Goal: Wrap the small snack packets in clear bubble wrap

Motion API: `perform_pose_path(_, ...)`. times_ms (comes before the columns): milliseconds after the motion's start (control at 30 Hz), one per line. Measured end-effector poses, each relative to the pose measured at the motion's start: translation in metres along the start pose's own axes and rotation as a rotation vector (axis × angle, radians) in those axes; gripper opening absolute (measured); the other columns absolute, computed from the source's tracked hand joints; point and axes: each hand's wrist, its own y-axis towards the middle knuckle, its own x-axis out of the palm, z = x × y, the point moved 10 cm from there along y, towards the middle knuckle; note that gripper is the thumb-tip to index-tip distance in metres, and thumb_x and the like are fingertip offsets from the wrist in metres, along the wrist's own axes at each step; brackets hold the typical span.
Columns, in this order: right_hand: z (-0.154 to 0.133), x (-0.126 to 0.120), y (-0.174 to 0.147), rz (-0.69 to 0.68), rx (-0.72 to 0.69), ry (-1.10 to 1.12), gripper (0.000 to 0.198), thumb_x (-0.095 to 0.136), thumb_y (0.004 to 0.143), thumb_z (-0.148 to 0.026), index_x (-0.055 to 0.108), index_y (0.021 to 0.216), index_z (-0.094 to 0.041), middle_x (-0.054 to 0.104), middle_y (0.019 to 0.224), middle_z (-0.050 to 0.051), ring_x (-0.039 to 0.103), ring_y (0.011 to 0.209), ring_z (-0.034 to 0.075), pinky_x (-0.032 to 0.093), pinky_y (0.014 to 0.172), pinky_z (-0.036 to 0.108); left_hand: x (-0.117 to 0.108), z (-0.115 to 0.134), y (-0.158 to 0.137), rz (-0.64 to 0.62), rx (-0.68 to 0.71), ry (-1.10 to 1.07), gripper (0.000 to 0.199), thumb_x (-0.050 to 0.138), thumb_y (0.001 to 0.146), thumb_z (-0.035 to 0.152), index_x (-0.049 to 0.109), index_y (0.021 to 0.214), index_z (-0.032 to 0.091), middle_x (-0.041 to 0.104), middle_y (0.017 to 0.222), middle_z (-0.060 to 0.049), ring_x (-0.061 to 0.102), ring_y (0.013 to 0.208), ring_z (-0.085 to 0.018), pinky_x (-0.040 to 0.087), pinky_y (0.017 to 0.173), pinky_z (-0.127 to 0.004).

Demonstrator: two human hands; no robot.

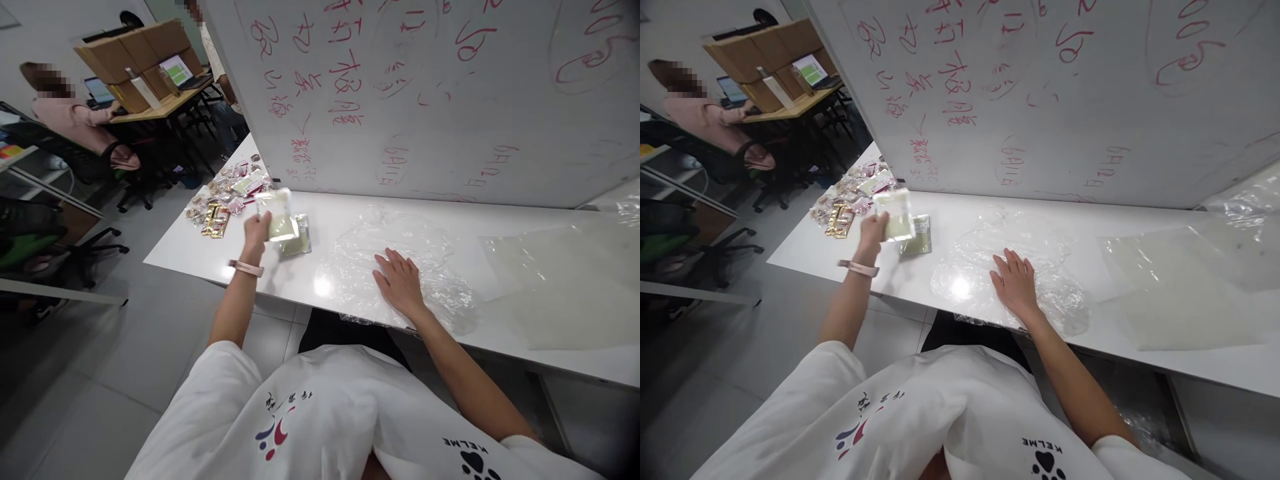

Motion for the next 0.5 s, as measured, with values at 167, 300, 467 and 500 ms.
perform_pose_path(167,-0.002,0.003,0.0,-0.043,0.003,-0.009,0.061,0.02,0.104,-0.052,0.044,0.15,-0.02,0.03,0.163,0.011,0.023,0.152,0.025,0.02,0.122,0.051,0.053,-0.008,-0.043,-0.099,0.052,0.535,0.024,0.071,0.071,0.033,0.052,0.072,0.02,0.062,0.095,-0.01,0.055,0.107,-0.03,0.045,0.078,-0.035)
perform_pose_path(300,-0.003,0.004,-0.001,-0.07,-0.004,0.006,0.068,0.022,0.101,-0.062,0.039,0.153,-0.021,0.023,0.165,0.011,0.018,0.153,0.027,0.016,0.123,0.053,0.071,-0.006,-0.035,-0.208,-0.025,0.42,0.021,0.069,0.069,0.02,0.049,0.071,0.019,0.06,0.08,-0.003,0.058,0.084,-0.022,0.042,0.069,-0.03)
perform_pose_path(467,-0.003,0.003,-0.001,-0.061,-0.012,0.078,0.072,0.026,0.098,-0.067,0.035,0.155,-0.024,0.022,0.166,0.011,0.017,0.153,0.029,0.015,0.123,0.056,0.058,0.032,-0.039,-0.222,0.061,0.248,0.025,0.068,0.067,0.015,0.044,0.067,0.019,0.05,0.068,0.003,0.052,0.068,-0.012,0.038,0.061,-0.025)
perform_pose_path(500,-0.003,0.003,0.0,-0.059,-0.012,0.096,0.073,0.027,0.098,-0.068,0.033,0.156,-0.024,0.021,0.166,0.011,0.017,0.153,0.03,0.015,0.122,0.056,0.057,0.047,-0.049,-0.248,0.119,0.159,0.025,0.068,0.069,0.016,0.043,0.067,0.019,0.049,0.067,0.004,0.051,0.066,-0.011,0.038,0.06,-0.025)
